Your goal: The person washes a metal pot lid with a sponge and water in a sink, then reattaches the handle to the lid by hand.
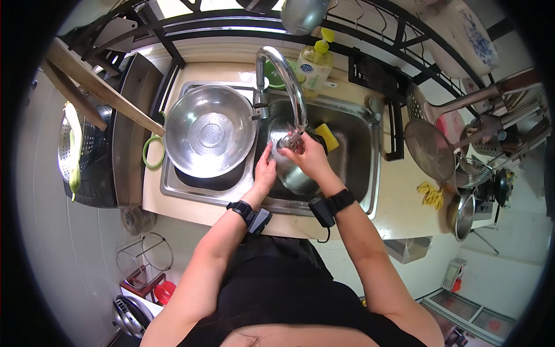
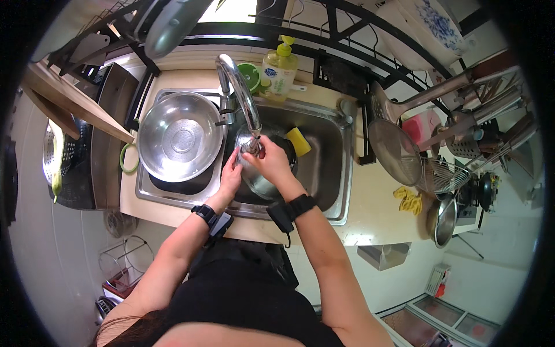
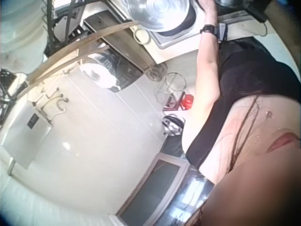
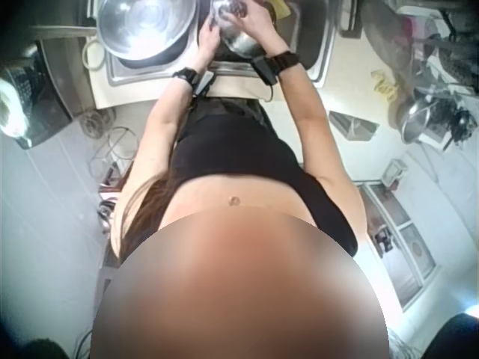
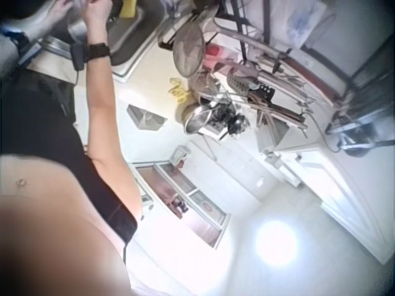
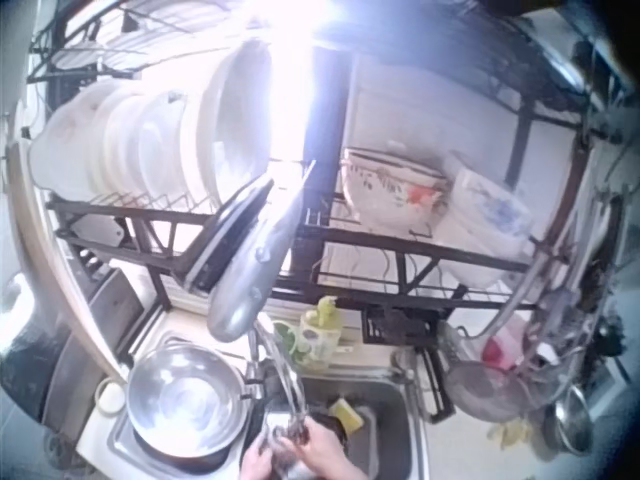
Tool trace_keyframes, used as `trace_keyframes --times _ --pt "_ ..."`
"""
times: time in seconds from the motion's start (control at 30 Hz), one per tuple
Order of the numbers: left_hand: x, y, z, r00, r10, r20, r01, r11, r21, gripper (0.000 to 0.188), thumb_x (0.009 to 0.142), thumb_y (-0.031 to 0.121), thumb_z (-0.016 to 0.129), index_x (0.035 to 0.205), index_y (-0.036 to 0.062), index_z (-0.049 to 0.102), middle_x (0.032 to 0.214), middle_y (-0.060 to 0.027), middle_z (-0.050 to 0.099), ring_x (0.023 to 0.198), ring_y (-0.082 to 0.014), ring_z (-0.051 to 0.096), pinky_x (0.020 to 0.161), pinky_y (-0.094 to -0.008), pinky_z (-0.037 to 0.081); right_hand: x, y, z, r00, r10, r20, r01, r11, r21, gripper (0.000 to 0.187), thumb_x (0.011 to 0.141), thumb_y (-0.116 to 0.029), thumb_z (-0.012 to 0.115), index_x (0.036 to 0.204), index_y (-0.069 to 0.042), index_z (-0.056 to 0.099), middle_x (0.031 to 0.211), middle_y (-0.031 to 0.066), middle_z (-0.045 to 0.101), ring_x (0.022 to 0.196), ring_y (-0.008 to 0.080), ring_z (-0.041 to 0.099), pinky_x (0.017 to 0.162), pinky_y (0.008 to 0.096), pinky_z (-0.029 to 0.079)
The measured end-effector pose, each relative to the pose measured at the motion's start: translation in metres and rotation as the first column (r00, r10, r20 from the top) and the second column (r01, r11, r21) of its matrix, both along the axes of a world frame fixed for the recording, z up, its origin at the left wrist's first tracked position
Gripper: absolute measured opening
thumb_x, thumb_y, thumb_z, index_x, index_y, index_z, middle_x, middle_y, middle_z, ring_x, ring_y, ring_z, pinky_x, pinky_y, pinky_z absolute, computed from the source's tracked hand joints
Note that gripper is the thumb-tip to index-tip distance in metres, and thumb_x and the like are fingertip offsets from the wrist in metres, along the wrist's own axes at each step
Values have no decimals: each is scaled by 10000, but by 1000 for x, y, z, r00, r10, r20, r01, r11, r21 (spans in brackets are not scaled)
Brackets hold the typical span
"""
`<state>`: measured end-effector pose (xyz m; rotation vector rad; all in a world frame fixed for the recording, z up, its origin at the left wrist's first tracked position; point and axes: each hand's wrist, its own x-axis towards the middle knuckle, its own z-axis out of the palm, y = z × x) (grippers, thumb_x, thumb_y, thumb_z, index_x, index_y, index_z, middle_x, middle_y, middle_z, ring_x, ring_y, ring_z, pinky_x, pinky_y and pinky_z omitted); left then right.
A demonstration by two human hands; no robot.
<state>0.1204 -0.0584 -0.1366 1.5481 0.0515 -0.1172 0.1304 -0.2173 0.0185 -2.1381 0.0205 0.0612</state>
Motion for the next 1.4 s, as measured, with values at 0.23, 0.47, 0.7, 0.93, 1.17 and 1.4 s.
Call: trace_keyframes --times 0.23,0.47,0.7,0.93,1.17,1.4 --pt "5 -1 1 985 90 -147 -115 979 -168 373 1017 92 512 1386 39 524 1147 -63 635 985 -124 611 841 -270 510 -10 -3 15 998 56 -18 -56 998 23 492 821 -297 855 1208 -61 662 809 -10 626 700 89 522 657 267 470" --pt "22 5 20 836 -172 -521 -160 832 -532 281 997 262 560 1216 108 642 1001 -25 674 913 -148 641 798 -341 513 -11 -2 4 996 87 20 -89 990 109 550 805 -368 848 1222 -82 633 749 34 614 656 150 556 620 312 481" --pt "24 6 15 891 -96 -444 -56 947 -317 175 958 235 586 991 82 664 867 -25 637 753 -142 579 629 -320 454 -17 -17 8 990 -138 33 139 990 -21 533 818 -320 829 1270 -129 622 840 34 652 688 155 577 636 315 487" --pt "26 21 12 717 -125 -686 -94 958 -273 158 896 275 616 935 122 634 772 -11 601 531 -146 502 450 -309 351 -21 -14 3 991 -88 102 84 996 42 539 852 -238 832 1328 -115 611 831 -36 606 699 62 481 629 240 429" --pt "27 1 13 704 -183 -686 -11 963 -269 266 875 295 599 1081 129 626 888 -14 636 664 -159 589 555 -332 449 -58 -42 -41 946 -292 -139 305 948 88 405 998 -348 611 1312 -92 614 984 123 703 884 255 677 817 379 528" --pt "22 20 -18 684 -235 -691 -12 943 -332 296 915 358 605 1108 134 633 1005 -26 678 877 -174 668 733 -365 527 -64 -23 -74 987 65 149 -15 950 -312 352 921 -61 601 1266 -106 653 992 169 622 992 381 587 940 472 489"
